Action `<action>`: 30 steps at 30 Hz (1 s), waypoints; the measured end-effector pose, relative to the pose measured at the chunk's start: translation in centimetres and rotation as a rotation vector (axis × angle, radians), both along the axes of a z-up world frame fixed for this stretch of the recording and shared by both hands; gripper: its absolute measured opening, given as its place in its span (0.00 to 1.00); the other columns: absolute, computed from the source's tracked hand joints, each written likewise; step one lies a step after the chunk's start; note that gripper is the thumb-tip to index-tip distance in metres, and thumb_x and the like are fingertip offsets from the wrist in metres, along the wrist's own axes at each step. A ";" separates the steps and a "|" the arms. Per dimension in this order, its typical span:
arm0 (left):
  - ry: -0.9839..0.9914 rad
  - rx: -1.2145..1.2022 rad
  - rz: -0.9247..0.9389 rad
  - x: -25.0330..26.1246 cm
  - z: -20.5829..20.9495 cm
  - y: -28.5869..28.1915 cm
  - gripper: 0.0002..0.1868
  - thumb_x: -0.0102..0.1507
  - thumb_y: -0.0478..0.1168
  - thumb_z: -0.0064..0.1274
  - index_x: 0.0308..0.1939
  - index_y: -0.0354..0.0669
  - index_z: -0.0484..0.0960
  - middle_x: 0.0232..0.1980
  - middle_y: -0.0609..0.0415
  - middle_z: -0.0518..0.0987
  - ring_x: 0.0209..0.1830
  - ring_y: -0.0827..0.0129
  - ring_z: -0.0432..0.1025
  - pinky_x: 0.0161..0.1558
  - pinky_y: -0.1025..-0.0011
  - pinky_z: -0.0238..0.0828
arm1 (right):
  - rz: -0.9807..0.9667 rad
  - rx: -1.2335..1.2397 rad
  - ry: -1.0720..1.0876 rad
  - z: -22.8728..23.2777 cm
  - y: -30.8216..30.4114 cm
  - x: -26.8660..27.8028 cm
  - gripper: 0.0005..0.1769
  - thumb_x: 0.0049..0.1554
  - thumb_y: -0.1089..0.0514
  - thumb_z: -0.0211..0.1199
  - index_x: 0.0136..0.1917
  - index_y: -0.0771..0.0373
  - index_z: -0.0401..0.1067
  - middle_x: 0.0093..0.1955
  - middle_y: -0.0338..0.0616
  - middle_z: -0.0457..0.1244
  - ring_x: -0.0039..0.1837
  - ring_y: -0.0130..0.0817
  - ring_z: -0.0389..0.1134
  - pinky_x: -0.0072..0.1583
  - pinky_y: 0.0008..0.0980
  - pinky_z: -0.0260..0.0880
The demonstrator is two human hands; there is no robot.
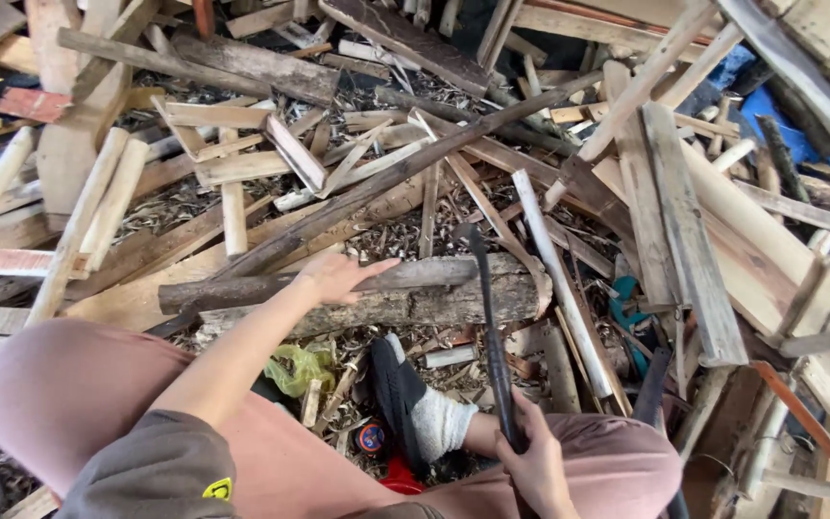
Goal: Processing a small log using a hand saw and a billhook while sitting on the floor.
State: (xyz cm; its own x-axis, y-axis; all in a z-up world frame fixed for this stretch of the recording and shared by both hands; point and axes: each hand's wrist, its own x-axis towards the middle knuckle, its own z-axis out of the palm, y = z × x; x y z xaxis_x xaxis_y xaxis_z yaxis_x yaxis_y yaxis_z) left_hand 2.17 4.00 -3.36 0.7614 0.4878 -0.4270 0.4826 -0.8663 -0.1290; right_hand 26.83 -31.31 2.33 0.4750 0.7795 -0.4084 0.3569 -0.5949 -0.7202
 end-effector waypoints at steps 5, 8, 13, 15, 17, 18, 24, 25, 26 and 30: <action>-0.029 -0.020 0.057 -0.3 -2.5 0.1 0.56 0.58 0.66 0.55 0.82 0.67 0.38 0.20 0.60 0.62 0.18 0.74 0.52 0.30 0.81 0.60 | -0.013 0.332 -0.139 3.2 -0.3 1.4 0.32 0.46 0.72 0.69 0.62 0.67 0.64 0.59 0.59 0.70 0.48 0.44 0.79 0.48 0.35 0.83; -0.136 -0.108 0.104 -0.4 -3.5 0.5 0.49 0.60 0.55 0.53 0.81 0.68 0.43 0.28 0.65 0.73 0.18 0.76 0.59 0.25 0.81 0.56 | -0.026 0.564 -0.360 10.1 0.9 0.5 0.21 0.49 0.74 0.68 0.54 0.82 0.64 0.58 0.71 0.66 0.40 0.46 0.75 0.39 0.34 0.81; -0.146 -0.202 0.138 -0.1 -3.2 0.5 0.46 0.60 0.52 0.46 0.80 0.66 0.44 0.26 0.69 0.73 0.20 0.79 0.63 0.71 0.69 0.53 | 0.051 0.712 -0.674 9.6 1.8 -0.6 0.14 0.47 0.82 0.68 0.47 0.87 0.68 0.51 0.83 0.67 0.36 0.48 0.75 0.32 0.28 0.77; -0.142 -0.307 0.199 0.0 -2.5 0.1 0.53 0.57 0.52 0.59 0.80 0.64 0.44 0.38 0.59 0.77 0.25 0.74 0.67 0.23 0.78 0.60 | -0.125 0.174 -0.086 2.6 1.0 -0.8 0.31 0.50 0.73 0.65 0.68 0.67 0.67 0.67 0.54 0.67 0.58 0.45 0.76 0.61 0.37 0.81; -0.129 -0.321 0.217 0.3 -2.7 -0.2 0.53 0.57 0.54 0.59 0.80 0.64 0.43 0.42 0.58 0.77 0.27 0.74 0.66 0.25 0.80 0.62 | -0.192 0.179 0.052 -3.7 -1.2 0.6 0.30 0.50 0.73 0.67 0.67 0.70 0.69 0.55 0.56 0.70 0.51 0.41 0.75 0.54 0.33 0.77; -0.108 -0.346 0.242 0.3 -2.8 -0.5 0.54 0.58 0.57 0.59 0.80 0.64 0.41 0.46 0.58 0.76 0.29 0.75 0.66 0.27 0.81 0.63 | -0.253 0.171 0.199 -7.0 -2.2 1.2 0.29 0.50 0.73 0.70 0.65 0.74 0.71 0.44 0.57 0.74 0.43 0.37 0.73 0.46 0.29 0.73; -0.212 -0.430 0.251 0.0 -3.6 -0.5 0.54 0.55 0.50 0.61 0.79 0.57 0.45 0.75 0.55 0.64 0.47 0.73 0.75 0.32 0.81 0.70 | -0.243 0.073 0.179 4.5 1.4 0.4 0.37 0.52 0.72 0.67 0.74 0.61 0.65 0.45 0.65 0.75 0.28 0.41 0.67 0.28 0.30 0.66; -0.212 -0.436 0.250 0.2 -3.9 -0.3 0.54 0.55 0.50 0.61 0.79 0.57 0.45 0.75 0.55 0.64 0.47 0.73 0.75 0.32 0.81 0.70 | -0.245 0.067 0.177 5.7 1.4 1.0 0.37 0.52 0.72 0.67 0.74 0.61 0.65 0.45 0.65 0.75 0.28 0.41 0.67 0.28 0.30 0.66; -0.181 -0.384 0.246 0.0 -4.2 -0.1 0.54 0.55 0.54 0.61 0.79 0.60 0.46 0.71 0.55 0.68 0.49 0.68 0.76 0.37 0.75 0.74 | -0.178 0.217 0.044 6.9 1.6 1.5 0.35 0.51 0.71 0.68 0.71 0.64 0.66 0.39 0.64 0.74 0.27 0.40 0.68 0.26 0.29 0.68; -0.283 -0.388 0.223 -0.8 -6.5 0.5 0.51 0.53 0.56 0.53 0.78 0.53 0.50 0.52 0.57 0.81 0.32 0.69 0.75 0.28 0.78 0.67 | -0.185 0.632 -0.099 9.4 1.7 1.3 0.29 0.51 0.74 0.65 0.65 0.73 0.62 0.44 0.58 0.70 0.29 0.31 0.65 0.32 0.23 0.65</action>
State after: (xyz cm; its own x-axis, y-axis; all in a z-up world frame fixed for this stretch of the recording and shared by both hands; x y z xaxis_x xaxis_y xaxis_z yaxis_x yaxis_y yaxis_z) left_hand 1.36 4.46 -9.85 0.7688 0.4979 -0.4013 0.6302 -0.6966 0.3429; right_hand 28.11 -29.65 11.71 0.6356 0.7568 0.1527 0.3718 -0.1267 -0.9196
